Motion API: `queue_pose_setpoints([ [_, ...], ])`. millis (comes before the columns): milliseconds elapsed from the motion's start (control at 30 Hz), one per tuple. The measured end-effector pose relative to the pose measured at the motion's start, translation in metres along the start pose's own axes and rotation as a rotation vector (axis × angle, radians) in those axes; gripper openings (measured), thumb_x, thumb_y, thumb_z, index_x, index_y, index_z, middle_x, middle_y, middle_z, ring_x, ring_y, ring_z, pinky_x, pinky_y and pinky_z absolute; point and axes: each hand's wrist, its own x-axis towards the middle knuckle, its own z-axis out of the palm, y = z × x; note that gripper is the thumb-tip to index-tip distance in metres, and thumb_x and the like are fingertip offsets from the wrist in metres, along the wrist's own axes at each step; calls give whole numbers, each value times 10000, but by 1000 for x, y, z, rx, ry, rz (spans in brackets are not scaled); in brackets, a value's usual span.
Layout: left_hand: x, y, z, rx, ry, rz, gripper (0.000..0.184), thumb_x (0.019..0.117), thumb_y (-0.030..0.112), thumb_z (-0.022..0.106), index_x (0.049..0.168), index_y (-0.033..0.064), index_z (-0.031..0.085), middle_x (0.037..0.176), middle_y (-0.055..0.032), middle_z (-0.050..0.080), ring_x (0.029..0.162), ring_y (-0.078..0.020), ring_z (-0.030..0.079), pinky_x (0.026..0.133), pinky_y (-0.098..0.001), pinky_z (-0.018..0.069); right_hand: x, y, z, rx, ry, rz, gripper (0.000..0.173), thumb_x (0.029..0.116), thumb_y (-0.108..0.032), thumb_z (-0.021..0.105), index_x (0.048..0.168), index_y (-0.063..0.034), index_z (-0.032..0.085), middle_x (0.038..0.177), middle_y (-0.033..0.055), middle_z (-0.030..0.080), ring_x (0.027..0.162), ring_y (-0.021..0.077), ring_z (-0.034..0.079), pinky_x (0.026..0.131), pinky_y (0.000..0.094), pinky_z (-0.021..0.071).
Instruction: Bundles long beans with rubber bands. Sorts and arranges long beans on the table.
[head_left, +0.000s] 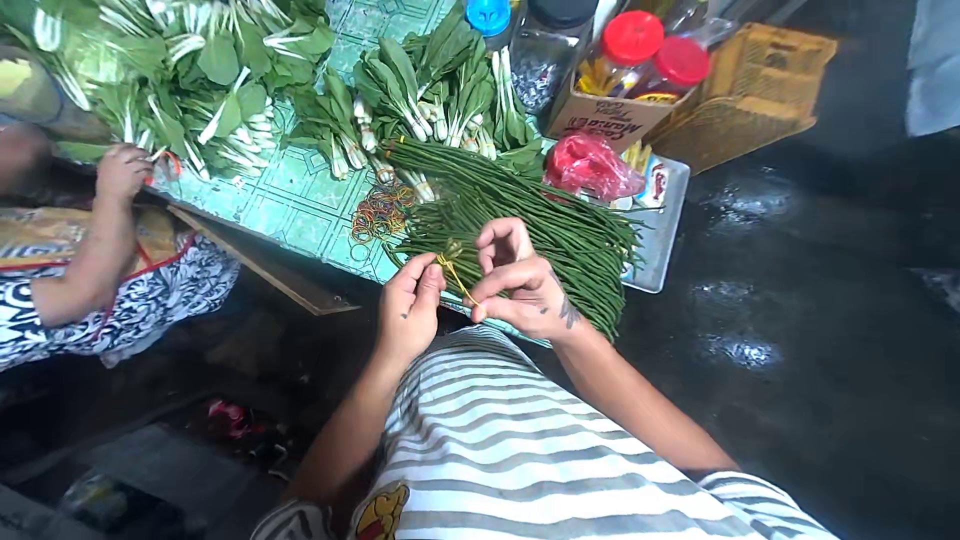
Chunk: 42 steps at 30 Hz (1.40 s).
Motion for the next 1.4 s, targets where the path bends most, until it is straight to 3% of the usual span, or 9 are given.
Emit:
queue_pose_setpoints([
  [133, -3, -6, 6, -820, -175, -196, 205, 1062, 194, 534, 1213, 111, 646, 1025, -63, 657, 909, -175, 641, 883, -392, 551, -9, 22, 11, 797, -42, 225, 161, 958, -366, 720, 925, -217, 769, 1438, 58, 562, 1044, 169, 652, 826, 341, 575],
  [267, -2, -10, 10, -843, -280, -82, 226, 1005, 141, 645, 1225, 126, 695, 1088, -67, 693, 974, -161, 665, 921, -371, 557, -1, 12, 18, 1090, 12, 353, 195, 990, -355, 673, 996, -192, 781, 1490, 89, 551, 913, 108, 658, 716, 255, 544],
  [367, 3, -8, 6, -628, -296, 13, 254, 1003, 120, 649, 1252, 102, 694, 1107, -67, 700, 966, -154, 677, 894, -354, 581, 2, 1, 16, 997, 74, 413, 376, 1005, -420, 634, 1217, -124, 727, 1317, 87, 634, 854, 100, 634, 702, 260, 537],
  [600, 7, 1, 2, -330, -229, 135, 245, 950, 14, 687, 1194, 18, 709, 1097, -102, 684, 970, -191, 678, 878, -373, 605, 2, -11, 12, 509, 192, 223, 272, 845, -278, 838, 1059, -119, 788, 1591, 110, 423, 1408, 253, 457, 1078, 401, 498],
  [767, -2, 2, 9, 63, -77, 309, 215, 944, 57, 717, 1155, 36, 750, 1075, -70, 696, 964, -159, 683, 843, -335, 623, 0, -15, 4, 165, 204, 128, 221, 800, -253, 870, 942, -106, 787, 1520, 149, 500, 1447, 322, 415, 1134, 455, 462],
  [1000, -7, 6, 13, 436, 15, 396, 228, 958, 105, 696, 1175, 80, 761, 1007, -23, 674, 878, -76, 657, 755, -243, 600, -8, -13, -5, -86, 217, 76, 266, 785, -107, 825, 1011, -15, 719, 1153, 102, 702, 1078, 210, 689, 904, 378, 623],
  [1100, -8, 8, 16, 462, 0, 381, 227, 975, 137, 678, 1182, 76, 748, 997, -20, 675, 856, -63, 658, 722, -231, 597, -12, -13, -4, 61, 214, 117, 259, 864, -36, 752, 1111, 19, 695, 1087, 107, 692, 869, 172, 681, 750, 331, 617],
  [1267, -7, 9, 25, 442, -25, 369, 350, 997, 226, 667, 1316, 81, 656, 1109, -26, 722, 900, -76, 697, 753, -288, 625, -8, -24, -7, 78, 240, 160, 133, 885, -10, 745, 1015, 14, 729, 1017, 93, 689, 797, 149, 678, 689, 289, 623],
  [1400, 0, 11, 30, 454, 15, 431, 244, 988, 252, 682, 1163, 93, 741, 936, -9, 712, 793, -71, 680, 665, -271, 601, -6, -33, -9, 114, 265, 247, 155, 895, -16, 747, 1047, 7, 742, 938, 87, 704, 684, 134, 665, 587, 270, 606],
])
